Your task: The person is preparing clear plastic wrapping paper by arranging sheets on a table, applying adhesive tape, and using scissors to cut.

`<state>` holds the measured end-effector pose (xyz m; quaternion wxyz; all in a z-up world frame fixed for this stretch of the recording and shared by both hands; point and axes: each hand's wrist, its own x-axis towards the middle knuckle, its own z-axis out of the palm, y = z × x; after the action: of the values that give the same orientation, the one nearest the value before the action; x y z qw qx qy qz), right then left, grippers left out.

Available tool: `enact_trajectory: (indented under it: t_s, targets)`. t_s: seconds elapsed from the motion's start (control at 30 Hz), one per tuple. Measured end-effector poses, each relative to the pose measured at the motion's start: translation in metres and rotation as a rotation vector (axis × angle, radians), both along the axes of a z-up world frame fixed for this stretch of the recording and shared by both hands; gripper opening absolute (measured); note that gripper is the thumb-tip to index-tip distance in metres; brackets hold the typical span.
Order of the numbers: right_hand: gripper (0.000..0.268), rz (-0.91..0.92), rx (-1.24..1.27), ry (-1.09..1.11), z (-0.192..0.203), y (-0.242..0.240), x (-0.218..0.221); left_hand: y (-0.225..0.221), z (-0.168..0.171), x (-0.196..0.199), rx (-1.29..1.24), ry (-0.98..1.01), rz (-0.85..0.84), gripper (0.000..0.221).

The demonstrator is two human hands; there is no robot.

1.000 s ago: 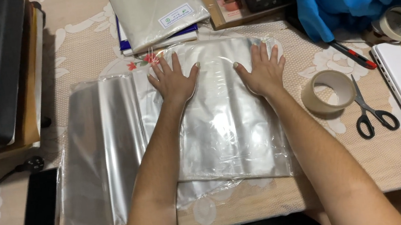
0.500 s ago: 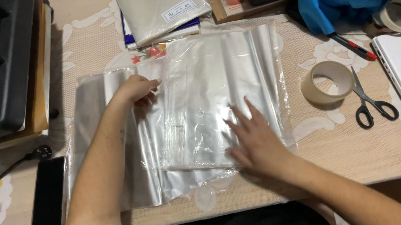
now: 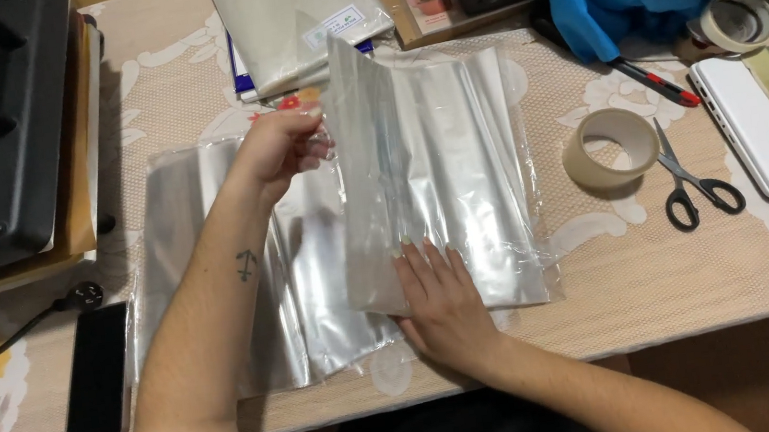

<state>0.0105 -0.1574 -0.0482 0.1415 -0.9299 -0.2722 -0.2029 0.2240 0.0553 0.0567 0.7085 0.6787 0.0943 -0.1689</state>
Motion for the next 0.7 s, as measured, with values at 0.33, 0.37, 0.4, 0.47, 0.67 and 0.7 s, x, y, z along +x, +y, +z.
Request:
enact_trajectory:
  t_s: [0.33, 0.37, 0.4, 0.47, 0.67, 0.7]
  targets:
    - [0.035, -0.320, 0.669, 0.061, 0.031, -0.064, 0.013, -0.109, 0.076, 0.002, -0.262, -0.100, -0.048, 0.017]
    - [0.026, -0.287, 0.772, 0.106, 0.037, -0.077, 0.019, -0.119, 0.084, 0.003, -0.273, -0.157, -0.075, 0.017]
    - [0.019, -0.253, 0.875, 0.150, 0.043, -0.090, 0.025, -0.130, 0.092, 0.003, -0.283, -0.214, -0.103, 0.019]
    - [0.009, -0.243, 1.098, 0.179, 0.069, -0.111, 0.043, -0.142, 0.101, 0.016, -0.328, -0.270, -0.114, 0.019]
    - [0.025, -0.197, 1.684, 0.325, 0.153, -0.146, 0.088, -0.163, 0.102, 0.036, -0.493, -0.402, 0.027, 0.033]
    - [0.029, -0.232, 1.740, 0.373, 0.167, -0.148, 0.096, -0.162, 0.103, 0.028, -0.487, -0.416, 0.196, 0.051]
